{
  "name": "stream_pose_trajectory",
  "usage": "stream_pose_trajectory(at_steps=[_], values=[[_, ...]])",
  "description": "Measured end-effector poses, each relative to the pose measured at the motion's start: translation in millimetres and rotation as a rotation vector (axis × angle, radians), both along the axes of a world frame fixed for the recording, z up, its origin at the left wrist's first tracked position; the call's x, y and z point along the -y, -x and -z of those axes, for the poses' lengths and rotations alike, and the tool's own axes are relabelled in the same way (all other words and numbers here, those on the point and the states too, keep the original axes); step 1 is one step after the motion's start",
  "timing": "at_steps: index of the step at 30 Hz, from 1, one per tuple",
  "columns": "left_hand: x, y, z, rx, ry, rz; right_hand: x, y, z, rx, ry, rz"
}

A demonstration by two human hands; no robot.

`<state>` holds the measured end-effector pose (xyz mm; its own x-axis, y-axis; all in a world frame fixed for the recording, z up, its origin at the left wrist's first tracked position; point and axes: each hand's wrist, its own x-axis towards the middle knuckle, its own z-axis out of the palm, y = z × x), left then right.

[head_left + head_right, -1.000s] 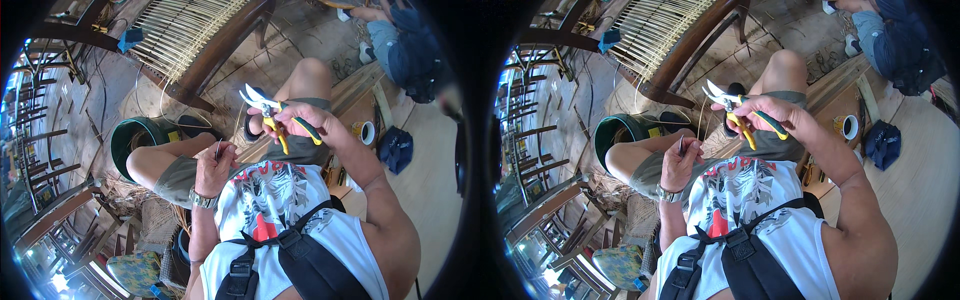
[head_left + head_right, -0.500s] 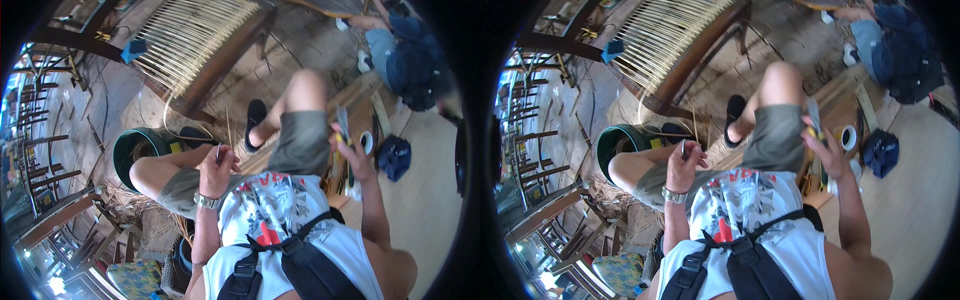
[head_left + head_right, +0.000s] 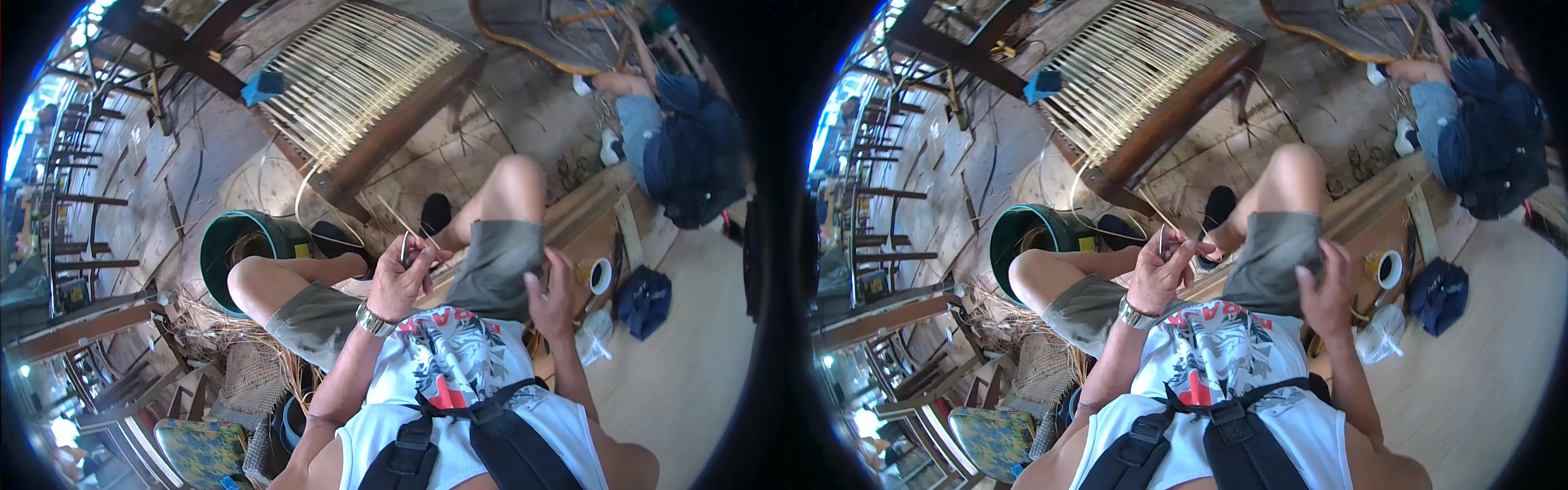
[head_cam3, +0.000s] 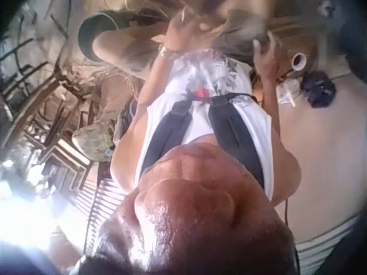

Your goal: Weaving rattan or bamboo strips into a wooden chair frame to create a seat.

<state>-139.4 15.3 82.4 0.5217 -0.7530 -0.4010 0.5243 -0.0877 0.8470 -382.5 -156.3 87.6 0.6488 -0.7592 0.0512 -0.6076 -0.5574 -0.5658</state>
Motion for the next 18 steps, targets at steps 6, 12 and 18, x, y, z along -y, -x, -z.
stream_pose_trajectory(at_steps=[6, 12, 18], values=[[40, 23, 11, 0.649, -0.030, -0.011, -29, -107, -40, 0.397, -0.259, -0.254], [59, 40, 28, 0.691, 0.056, 0.105, -33, -113, 6, 0.628, -0.228, -0.015], [90, 62, 27, 1.157, -0.066, 0.355, -16, -77, 21, 0.630, -0.056, 0.163]])
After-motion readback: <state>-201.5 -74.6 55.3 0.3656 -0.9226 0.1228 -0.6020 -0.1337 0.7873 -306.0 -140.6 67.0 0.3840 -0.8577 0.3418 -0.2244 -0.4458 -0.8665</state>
